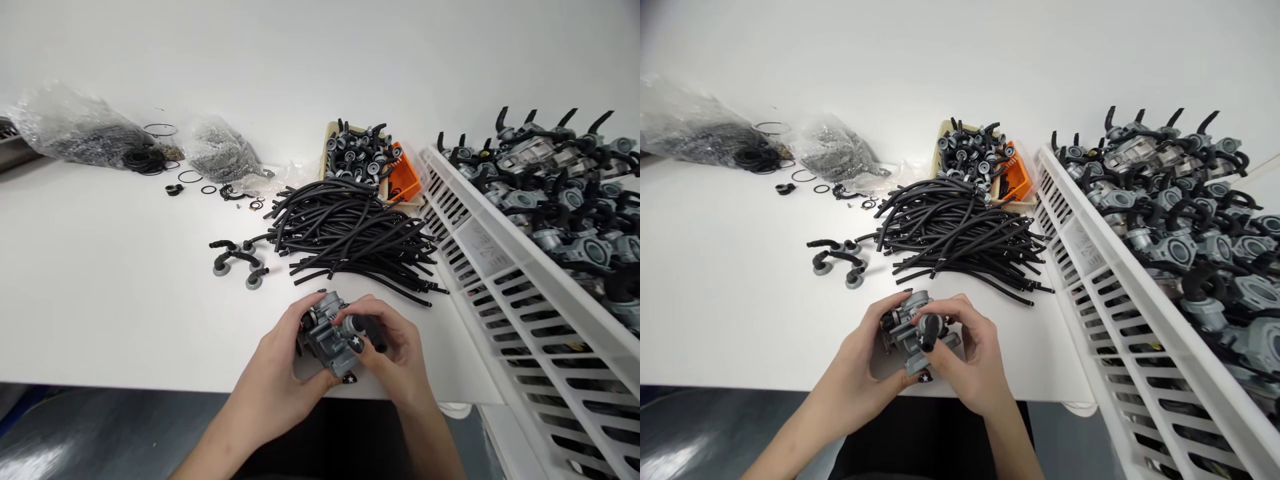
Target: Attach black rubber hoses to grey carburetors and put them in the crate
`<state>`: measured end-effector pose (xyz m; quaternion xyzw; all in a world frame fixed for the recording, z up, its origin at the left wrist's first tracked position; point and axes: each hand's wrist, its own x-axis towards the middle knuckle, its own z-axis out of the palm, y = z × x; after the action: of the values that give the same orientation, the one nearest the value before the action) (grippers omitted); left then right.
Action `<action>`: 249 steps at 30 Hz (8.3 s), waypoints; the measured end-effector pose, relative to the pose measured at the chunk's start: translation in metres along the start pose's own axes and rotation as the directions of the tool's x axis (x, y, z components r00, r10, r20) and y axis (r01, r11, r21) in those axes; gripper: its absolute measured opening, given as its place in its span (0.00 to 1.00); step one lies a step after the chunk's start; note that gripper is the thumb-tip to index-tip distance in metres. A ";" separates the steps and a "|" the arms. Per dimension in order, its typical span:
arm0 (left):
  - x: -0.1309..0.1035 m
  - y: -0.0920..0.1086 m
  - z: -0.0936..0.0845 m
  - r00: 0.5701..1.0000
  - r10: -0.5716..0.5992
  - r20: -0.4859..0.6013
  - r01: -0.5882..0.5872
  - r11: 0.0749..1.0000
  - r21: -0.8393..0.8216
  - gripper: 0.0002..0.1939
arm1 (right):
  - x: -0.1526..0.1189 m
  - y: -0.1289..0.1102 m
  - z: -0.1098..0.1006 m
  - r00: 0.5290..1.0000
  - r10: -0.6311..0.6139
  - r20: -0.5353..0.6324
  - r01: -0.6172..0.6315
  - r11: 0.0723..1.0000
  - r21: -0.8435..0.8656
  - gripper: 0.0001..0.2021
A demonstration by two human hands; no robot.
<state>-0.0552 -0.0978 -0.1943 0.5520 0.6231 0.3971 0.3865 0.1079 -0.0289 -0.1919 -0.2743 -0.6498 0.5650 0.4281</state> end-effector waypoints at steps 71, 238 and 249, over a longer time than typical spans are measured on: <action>0.003 -0.001 -0.005 0.995 -0.094 0.041 0.092 0.994 0.058 0.47 | -0.020 0.004 0.013 0.811 0.453 -0.370 -0.264 0.849 0.459 0.19; 0.003 -0.005 -0.004 0.996 -0.091 0.007 0.089 0.990 0.112 0.39 | -0.019 0.003 0.010 0.845 0.434 -0.313 -0.242 0.832 0.500 0.13; 0.003 -0.005 -0.004 0.994 -0.111 0.012 0.108 0.987 0.120 0.39 | -0.024 0.004 0.003 0.892 0.402 -0.205 -0.217 0.781 0.586 0.13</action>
<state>-0.0607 -0.0953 -0.1976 0.5427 0.6714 0.3321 0.3800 0.1165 -0.0502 -0.2013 -0.3320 -0.3278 0.7382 0.4873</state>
